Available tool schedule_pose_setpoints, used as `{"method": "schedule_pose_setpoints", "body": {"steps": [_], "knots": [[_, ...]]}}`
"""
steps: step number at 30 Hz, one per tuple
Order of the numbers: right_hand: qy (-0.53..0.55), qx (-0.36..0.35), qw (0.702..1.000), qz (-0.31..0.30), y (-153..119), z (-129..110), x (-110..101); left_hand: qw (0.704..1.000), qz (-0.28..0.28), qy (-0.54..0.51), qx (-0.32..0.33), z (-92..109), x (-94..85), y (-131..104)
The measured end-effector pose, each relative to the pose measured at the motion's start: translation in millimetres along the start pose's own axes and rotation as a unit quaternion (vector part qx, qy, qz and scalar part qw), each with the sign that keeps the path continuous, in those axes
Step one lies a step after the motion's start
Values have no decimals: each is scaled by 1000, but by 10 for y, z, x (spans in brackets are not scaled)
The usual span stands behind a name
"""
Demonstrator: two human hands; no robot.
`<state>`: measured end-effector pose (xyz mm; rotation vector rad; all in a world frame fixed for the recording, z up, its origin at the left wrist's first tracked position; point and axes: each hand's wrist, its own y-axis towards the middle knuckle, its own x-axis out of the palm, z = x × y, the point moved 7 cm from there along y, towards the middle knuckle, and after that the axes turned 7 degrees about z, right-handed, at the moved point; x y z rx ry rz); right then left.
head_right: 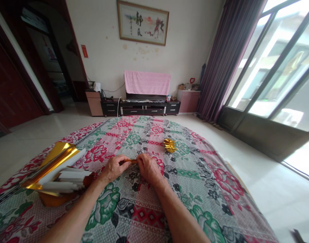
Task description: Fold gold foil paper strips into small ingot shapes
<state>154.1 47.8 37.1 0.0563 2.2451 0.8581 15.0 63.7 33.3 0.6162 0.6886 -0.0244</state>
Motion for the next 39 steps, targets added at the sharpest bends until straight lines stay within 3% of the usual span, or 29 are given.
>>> {"method": "schedule_pose_setpoints", "body": {"steps": [12, 21, 30, 39], "knots": [[103, 97, 990, 4, -14, 169, 15, 998, -3, -30, -46, -34, -18, -2], [143, 125, 982, -16, 10, 236, 35, 997, -4, -47, -62, -46, -17, -11], [74, 64, 995, 17, -1, 117, -14, 998, -27, -46, -41, -59, 74, 3], [68, 21, 997, 8, 6, -21, -10, 997, -65, -19, -40, 42, 141, 2]]}}
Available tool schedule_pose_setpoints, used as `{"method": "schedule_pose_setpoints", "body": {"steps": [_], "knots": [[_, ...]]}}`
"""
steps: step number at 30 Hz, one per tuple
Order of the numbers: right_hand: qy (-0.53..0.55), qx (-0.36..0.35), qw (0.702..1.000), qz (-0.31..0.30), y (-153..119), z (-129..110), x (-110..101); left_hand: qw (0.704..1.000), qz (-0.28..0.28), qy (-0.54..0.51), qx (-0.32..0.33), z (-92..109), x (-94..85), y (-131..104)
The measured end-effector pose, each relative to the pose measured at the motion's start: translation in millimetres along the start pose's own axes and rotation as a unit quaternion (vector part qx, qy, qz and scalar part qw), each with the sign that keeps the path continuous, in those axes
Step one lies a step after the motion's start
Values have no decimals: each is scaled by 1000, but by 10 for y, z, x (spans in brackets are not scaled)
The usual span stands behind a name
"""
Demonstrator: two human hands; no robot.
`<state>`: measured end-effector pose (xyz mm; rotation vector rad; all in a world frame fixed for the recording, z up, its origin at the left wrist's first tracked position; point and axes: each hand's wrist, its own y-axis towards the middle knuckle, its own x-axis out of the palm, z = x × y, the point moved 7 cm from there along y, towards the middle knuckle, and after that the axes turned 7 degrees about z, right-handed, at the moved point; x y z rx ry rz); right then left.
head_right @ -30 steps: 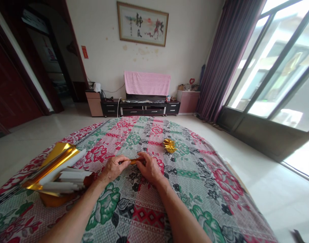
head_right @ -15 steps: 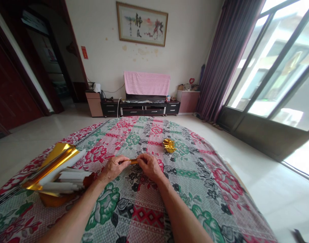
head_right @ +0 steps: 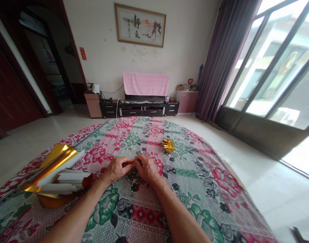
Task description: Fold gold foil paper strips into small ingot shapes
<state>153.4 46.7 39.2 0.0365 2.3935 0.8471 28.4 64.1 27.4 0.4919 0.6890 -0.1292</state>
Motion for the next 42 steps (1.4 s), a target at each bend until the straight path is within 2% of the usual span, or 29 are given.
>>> {"method": "schedule_pose_setpoints", "body": {"steps": [7, 11, 16, 18, 22, 26, 33, 42], "knots": [[6, -13, 1000, 4, 1, -64, -20, 999, -2, 35, 6, 48, -2, 9], [20, -8, 1000, 10, 4, -86, -29, 1000, -6, 8, 1, 65, 14, 17], [80, 52, 995, 22, 11, -1, -29, 998, -16, -47, -25, 54, 30, 19], [134, 88, 987, 6, 6, 80, 12, 998, -18, -58, -32, 49, 25, 20], [276, 136, 951, -37, -2, 192, 119, 997, -15, -66, -44, 24, 11, 22], [333, 171, 926, -44, 0, 237, 149, 996, -27, -75, -46, 2, 30, 17], [367, 214, 904, -54, -18, 266, 156, 993, -40, -89, -61, -2, 14, -1], [333, 194, 921, -49, -16, 217, 147, 993, -46, -86, -60, -8, 43, 1]]}}
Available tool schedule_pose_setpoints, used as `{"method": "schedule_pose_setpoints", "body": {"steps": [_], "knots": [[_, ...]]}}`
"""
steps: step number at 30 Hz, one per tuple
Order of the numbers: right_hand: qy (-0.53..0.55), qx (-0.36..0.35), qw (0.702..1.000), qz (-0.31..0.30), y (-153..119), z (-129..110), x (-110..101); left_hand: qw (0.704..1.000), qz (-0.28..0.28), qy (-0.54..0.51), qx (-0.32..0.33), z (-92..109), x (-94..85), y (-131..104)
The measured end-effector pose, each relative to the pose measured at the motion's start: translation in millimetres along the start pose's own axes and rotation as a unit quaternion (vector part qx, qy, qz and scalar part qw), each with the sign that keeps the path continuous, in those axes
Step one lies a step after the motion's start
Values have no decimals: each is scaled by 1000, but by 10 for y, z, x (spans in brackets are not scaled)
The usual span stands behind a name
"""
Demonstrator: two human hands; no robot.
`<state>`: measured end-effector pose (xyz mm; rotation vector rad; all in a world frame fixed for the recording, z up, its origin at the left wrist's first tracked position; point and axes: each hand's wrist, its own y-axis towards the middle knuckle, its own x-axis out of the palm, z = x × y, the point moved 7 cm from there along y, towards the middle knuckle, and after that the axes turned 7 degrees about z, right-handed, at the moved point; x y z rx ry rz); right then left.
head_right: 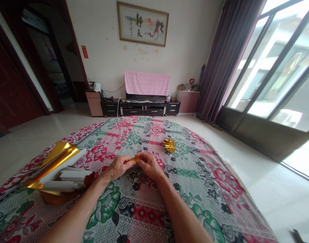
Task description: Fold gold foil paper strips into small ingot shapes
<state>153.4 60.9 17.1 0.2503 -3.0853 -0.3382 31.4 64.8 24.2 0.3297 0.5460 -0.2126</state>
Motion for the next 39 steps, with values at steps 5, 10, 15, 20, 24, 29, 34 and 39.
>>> {"method": "schedule_pose_setpoints", "body": {"steps": [5, 10, 15, 20, 24, 29, 34, 39], "knots": [[16, 3, 1000, 9, 10, 14, -12, 1000, -16, -1, 0, -11, 10, -7], [8, 6, 1000, 29, 19, 21, -45, 998, -43, -40, -4, -10, -9, -28], [36, 22, 998, 42, 31, 59, -72, 989, -47, -140, -30, -57, -11, -14], [75, 29, 995, 53, 36, 96, -104, 974, -56, -219, -23, -83, 35, 8], [90, 32, 994, 58, 44, 132, -111, 971, -49, -232, -22, -104, 51, 28], [105, 34, 990, 86, 39, 132, -150, 981, -18, -195, -15, -139, 17, 29], [114, 24, 987, 112, 21, 86, -175, 974, -12, -224, -26, -129, -24, -16], [97, 1, 990, 105, 12, 54, -149, 972, 27, -228, -56, -67, -117, -30]]}}
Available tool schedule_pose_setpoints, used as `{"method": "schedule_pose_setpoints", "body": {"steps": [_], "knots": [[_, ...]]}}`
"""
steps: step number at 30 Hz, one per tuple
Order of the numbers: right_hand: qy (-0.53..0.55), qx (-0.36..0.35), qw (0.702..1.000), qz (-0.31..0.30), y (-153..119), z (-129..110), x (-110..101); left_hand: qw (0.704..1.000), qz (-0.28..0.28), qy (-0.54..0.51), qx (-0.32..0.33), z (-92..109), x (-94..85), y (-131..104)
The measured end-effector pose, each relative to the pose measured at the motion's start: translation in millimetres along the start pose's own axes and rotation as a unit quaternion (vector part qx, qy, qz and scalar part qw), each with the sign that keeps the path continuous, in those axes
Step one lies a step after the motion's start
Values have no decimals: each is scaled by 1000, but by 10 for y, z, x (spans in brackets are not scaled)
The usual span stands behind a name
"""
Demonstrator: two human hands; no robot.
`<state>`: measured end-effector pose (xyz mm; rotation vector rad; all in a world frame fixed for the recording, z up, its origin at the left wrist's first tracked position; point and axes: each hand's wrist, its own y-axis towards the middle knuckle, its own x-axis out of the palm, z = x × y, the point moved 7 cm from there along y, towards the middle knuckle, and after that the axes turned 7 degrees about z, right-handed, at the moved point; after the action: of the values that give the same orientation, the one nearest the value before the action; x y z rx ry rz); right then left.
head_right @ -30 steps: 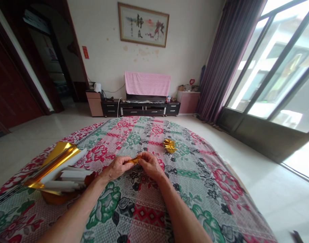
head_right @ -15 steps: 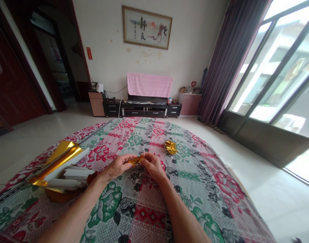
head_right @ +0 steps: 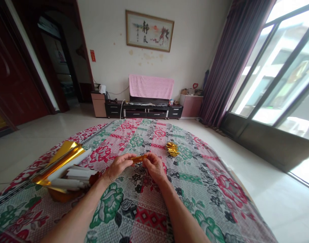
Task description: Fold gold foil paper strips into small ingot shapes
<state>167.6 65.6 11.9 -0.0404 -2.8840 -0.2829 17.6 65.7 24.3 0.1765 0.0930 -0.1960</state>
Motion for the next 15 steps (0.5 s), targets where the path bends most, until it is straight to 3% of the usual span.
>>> {"method": "schedule_pose_setpoints", "body": {"steps": [4, 15], "knots": [[-9, -2, 1000, -11, -4, 11, 15, 999, 30, 21, -4, -5, -24, 26], [-8, 26, 999, -26, -36, -47, 49, 998, 25, 49, 19, -77, -15, 49]]}}
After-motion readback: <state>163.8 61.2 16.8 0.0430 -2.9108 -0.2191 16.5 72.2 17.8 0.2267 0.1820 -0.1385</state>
